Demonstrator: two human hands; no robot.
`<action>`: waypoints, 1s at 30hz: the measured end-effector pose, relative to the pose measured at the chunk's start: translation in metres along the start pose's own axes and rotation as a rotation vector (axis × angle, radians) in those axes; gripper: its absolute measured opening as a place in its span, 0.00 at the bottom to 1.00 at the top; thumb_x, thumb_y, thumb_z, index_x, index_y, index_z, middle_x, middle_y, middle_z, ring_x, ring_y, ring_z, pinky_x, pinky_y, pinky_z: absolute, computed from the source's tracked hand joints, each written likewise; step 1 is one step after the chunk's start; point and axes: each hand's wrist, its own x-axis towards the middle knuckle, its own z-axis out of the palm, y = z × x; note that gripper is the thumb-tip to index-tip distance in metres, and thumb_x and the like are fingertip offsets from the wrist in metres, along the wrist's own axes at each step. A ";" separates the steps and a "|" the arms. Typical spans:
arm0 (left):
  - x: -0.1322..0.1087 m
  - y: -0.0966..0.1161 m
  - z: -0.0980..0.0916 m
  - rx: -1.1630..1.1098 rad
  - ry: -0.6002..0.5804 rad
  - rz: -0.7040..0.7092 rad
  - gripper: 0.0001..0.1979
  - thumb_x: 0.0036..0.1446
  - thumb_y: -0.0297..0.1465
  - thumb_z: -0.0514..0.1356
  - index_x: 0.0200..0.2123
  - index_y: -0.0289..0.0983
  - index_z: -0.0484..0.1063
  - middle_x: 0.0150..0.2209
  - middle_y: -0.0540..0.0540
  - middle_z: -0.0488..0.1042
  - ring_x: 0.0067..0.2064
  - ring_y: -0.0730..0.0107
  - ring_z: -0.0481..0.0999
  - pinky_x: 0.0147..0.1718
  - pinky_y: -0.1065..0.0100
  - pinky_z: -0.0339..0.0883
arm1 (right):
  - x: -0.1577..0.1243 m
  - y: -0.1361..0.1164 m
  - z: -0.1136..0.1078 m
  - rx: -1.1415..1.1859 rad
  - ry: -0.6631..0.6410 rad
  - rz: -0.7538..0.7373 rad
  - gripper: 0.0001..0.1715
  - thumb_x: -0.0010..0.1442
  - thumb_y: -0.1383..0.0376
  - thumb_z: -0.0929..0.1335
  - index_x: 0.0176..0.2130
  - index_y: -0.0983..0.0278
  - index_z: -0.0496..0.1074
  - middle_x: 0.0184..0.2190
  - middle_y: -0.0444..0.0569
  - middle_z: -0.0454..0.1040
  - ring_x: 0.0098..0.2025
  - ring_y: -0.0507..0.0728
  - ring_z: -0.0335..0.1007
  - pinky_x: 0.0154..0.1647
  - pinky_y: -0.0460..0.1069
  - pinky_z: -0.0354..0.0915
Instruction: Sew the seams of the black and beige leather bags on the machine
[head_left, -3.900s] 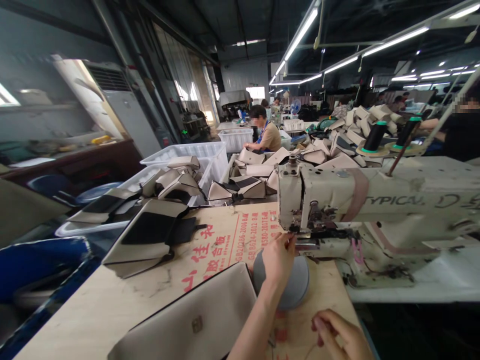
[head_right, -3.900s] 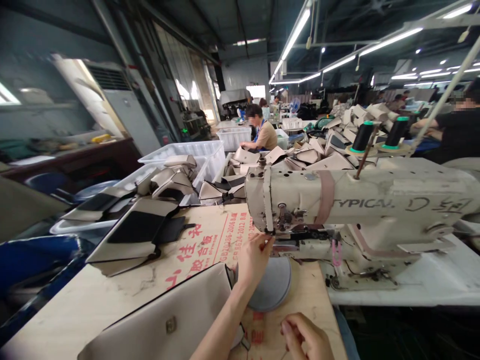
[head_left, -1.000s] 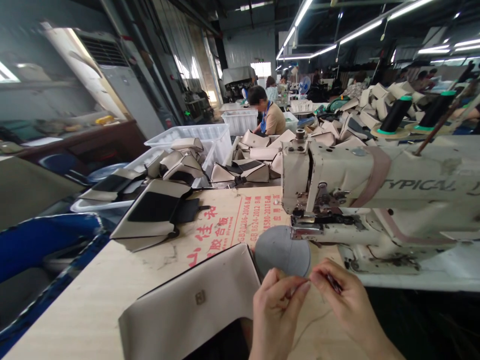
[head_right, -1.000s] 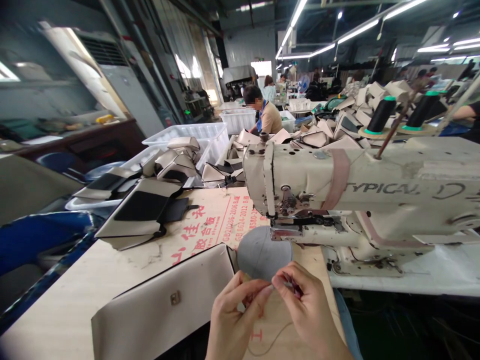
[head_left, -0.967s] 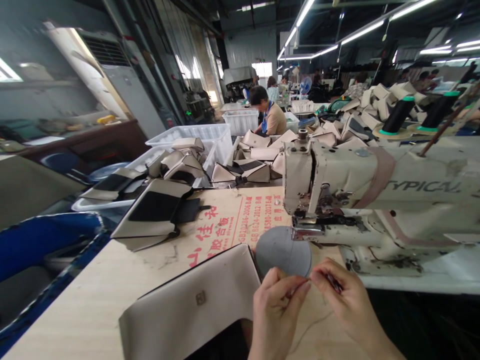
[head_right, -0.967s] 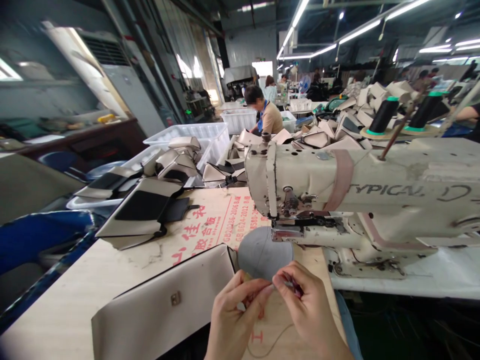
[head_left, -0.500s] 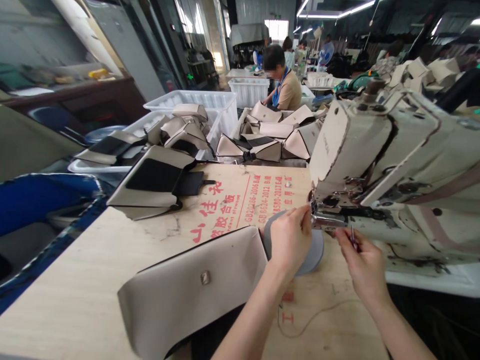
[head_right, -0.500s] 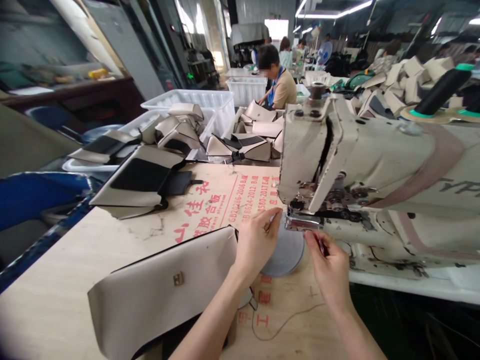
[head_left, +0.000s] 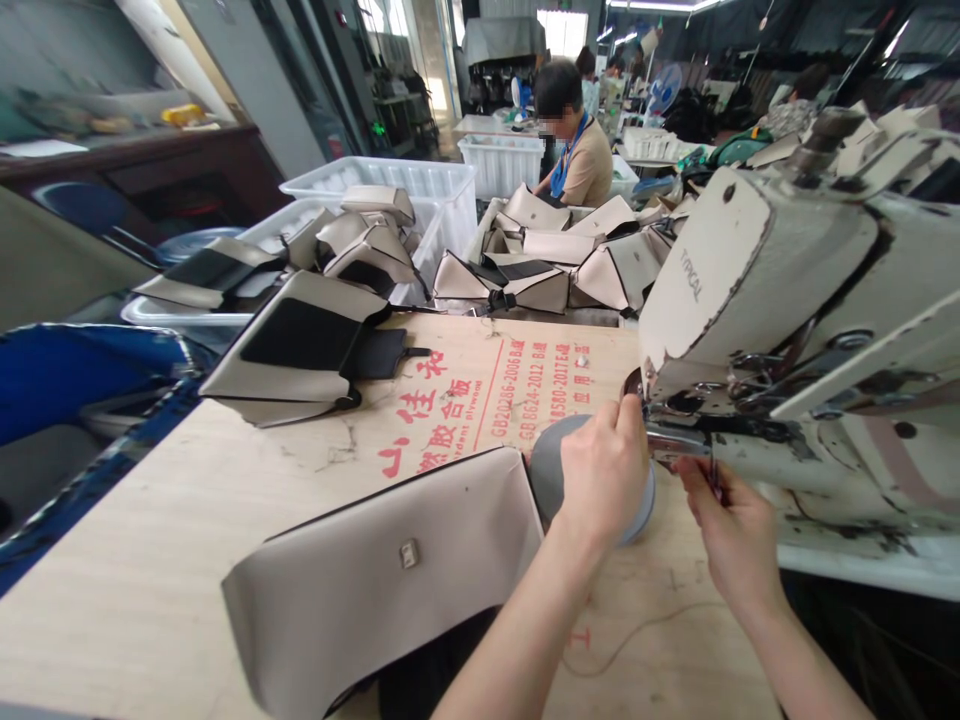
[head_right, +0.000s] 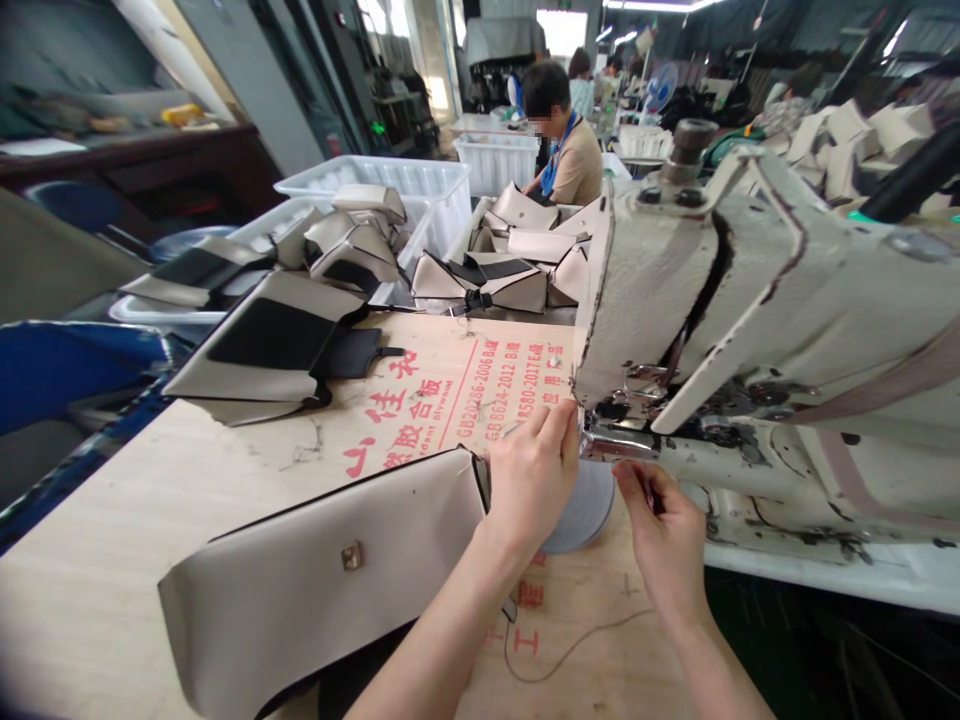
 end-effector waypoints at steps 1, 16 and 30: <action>0.000 0.000 0.000 0.009 -0.005 0.008 0.10 0.61 0.28 0.47 0.43 0.38 0.65 0.32 0.48 0.71 0.32 0.71 0.73 0.25 0.72 0.57 | 0.000 0.000 0.000 0.003 -0.006 0.003 0.23 0.51 0.49 0.67 0.34 0.67 0.72 0.23 0.44 0.66 0.23 0.48 0.53 0.21 0.44 0.49; 0.005 0.004 0.002 0.028 -0.031 0.007 0.10 0.62 0.30 0.47 0.35 0.37 0.67 0.30 0.48 0.72 0.31 0.71 0.73 0.23 0.72 0.55 | 0.024 -0.014 0.006 -0.124 0.099 -0.307 0.20 0.54 0.52 0.65 0.37 0.65 0.72 0.32 0.48 0.71 0.27 0.51 0.61 0.29 0.45 0.58; 0.009 0.005 0.003 0.036 -0.070 -0.007 0.11 0.61 0.31 0.47 0.36 0.38 0.68 0.30 0.48 0.73 0.30 0.69 0.74 0.23 0.72 0.56 | 0.055 -0.009 0.027 -0.486 0.240 -0.577 0.22 0.55 0.52 0.64 0.21 0.65 0.69 0.19 0.47 0.63 0.25 0.54 0.58 0.27 0.48 0.55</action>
